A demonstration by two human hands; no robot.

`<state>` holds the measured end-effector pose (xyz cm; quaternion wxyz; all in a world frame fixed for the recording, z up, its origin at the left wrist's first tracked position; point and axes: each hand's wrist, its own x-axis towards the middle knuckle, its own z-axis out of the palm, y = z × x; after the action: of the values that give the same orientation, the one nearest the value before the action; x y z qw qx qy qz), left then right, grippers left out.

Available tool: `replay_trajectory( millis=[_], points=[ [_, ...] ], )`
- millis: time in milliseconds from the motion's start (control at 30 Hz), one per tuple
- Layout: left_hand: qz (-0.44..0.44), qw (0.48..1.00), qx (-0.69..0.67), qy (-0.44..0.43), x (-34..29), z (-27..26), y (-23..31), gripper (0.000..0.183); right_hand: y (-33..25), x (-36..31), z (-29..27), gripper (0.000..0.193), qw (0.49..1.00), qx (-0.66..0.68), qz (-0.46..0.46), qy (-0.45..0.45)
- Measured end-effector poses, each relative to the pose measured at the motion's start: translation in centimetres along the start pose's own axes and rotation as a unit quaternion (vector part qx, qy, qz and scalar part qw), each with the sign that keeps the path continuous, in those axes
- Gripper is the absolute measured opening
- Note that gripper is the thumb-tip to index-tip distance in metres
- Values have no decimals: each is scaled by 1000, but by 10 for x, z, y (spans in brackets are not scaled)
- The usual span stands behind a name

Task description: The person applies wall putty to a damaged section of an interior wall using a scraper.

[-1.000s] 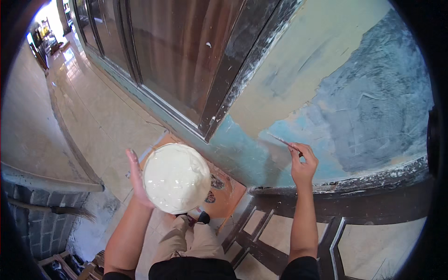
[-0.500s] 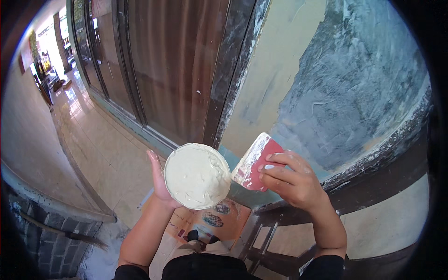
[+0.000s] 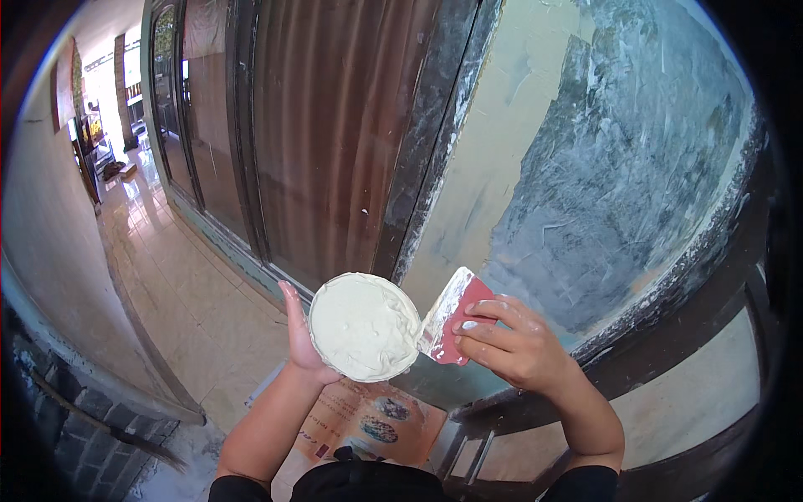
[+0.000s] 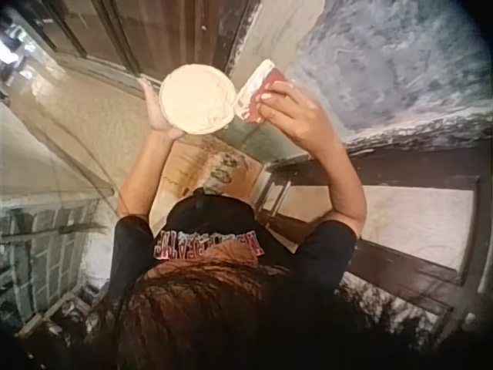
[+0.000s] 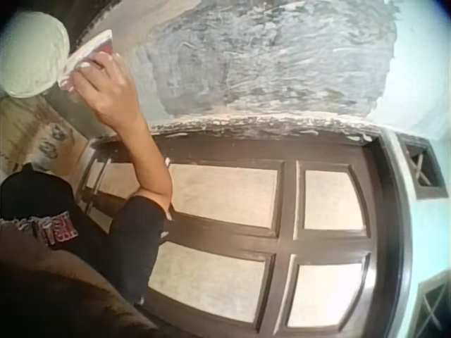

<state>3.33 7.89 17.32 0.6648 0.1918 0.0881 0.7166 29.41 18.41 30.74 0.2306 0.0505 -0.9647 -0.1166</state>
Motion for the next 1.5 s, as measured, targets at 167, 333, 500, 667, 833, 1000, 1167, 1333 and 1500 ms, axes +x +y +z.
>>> replay_trajectory(
  millis=[167,333,500,667,833,1000,1167,1333,1500],
  points=[
    [2,1000,12,4,1,4,5,130,-2,-5,6,26,999,9,19,41],
    [4,1000,19,-12,2,4,7,131,-2,-12,20,32,996,22,41,82],
    [-5,1000,20,-1,3,0,9,130,-6,-13,28,36,991,31,71,105],
    [-8,1000,23,-9,7,1,12,131,-7,-20,42,41,985,28,104,136],
    [-18,1000,3,-12,11,-9,11,131,-6,-28,52,40,979,0,130,158],
    [-32,999,-16,-20,17,-12,3,132,-3,-36,53,40,977,-25,142,156],
    [-22,1000,0,-14,26,-13,-10,129,7,-44,54,35,968,-29,174,180],
    [38,999,13,15,25,-26,-15,122,39,-56,63,21,940,0,256,225],
    [70,994,-19,87,17,-76,-20,119,90,-113,121,11,910,51,366,190]
  ],
)
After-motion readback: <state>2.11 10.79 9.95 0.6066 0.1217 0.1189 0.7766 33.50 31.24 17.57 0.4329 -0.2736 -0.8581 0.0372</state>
